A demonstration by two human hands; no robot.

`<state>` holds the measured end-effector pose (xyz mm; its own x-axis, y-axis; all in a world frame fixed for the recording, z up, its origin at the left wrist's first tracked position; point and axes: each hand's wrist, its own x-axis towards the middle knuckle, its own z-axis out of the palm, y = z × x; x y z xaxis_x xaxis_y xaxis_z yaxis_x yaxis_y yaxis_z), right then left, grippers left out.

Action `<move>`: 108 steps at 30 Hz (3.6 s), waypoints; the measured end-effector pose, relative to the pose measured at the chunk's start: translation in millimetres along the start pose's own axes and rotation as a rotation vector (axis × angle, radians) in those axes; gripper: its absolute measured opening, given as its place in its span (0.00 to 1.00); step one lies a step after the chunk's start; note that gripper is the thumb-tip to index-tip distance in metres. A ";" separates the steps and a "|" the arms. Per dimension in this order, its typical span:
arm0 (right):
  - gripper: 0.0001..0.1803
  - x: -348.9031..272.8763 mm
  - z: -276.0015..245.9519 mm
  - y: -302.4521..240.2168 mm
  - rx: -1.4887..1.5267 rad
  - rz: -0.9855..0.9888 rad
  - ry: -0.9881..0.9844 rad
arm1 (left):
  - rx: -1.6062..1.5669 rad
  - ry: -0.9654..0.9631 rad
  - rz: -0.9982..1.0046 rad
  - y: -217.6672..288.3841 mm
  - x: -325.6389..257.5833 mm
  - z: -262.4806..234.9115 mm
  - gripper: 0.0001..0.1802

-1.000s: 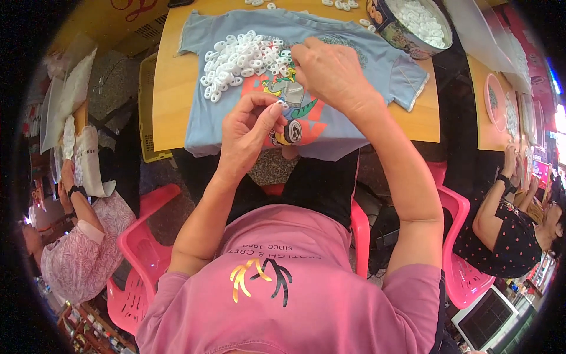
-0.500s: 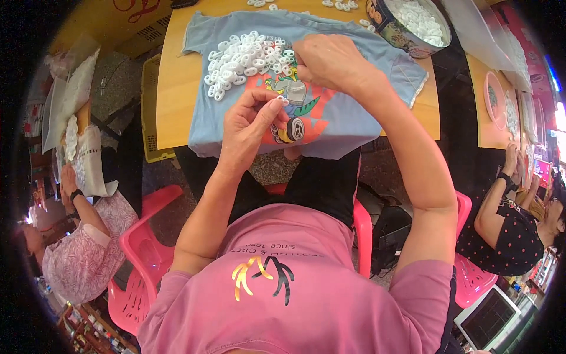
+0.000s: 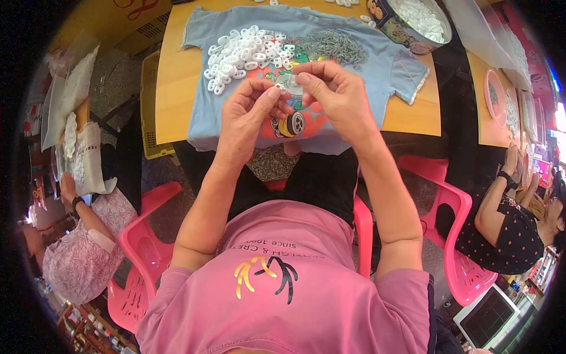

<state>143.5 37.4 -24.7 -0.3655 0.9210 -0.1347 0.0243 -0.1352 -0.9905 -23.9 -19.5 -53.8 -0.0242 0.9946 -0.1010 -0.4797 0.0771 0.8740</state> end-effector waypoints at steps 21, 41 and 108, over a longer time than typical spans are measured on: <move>0.11 -29.9 24.4 0.1 0.482 0.044 -0.025 | 0.155 0.009 0.049 35.4 -27.8 25.5 0.07; 0.09 -36.9 38.5 -2.7 0.242 -0.140 0.098 | 0.183 0.031 0.112 35.1 -31.9 29.5 0.06; 0.05 -25.5 33.7 -2.2 -0.555 -0.668 -0.178 | 0.199 -0.062 -0.067 37.3 -40.9 -6.8 0.07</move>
<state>121.4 1.9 -18.2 -0.6029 0.6675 0.4370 0.1855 0.6499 -0.7370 -46.8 -57.8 -20.3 0.0584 0.9887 -0.1379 -0.2954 0.1491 0.9437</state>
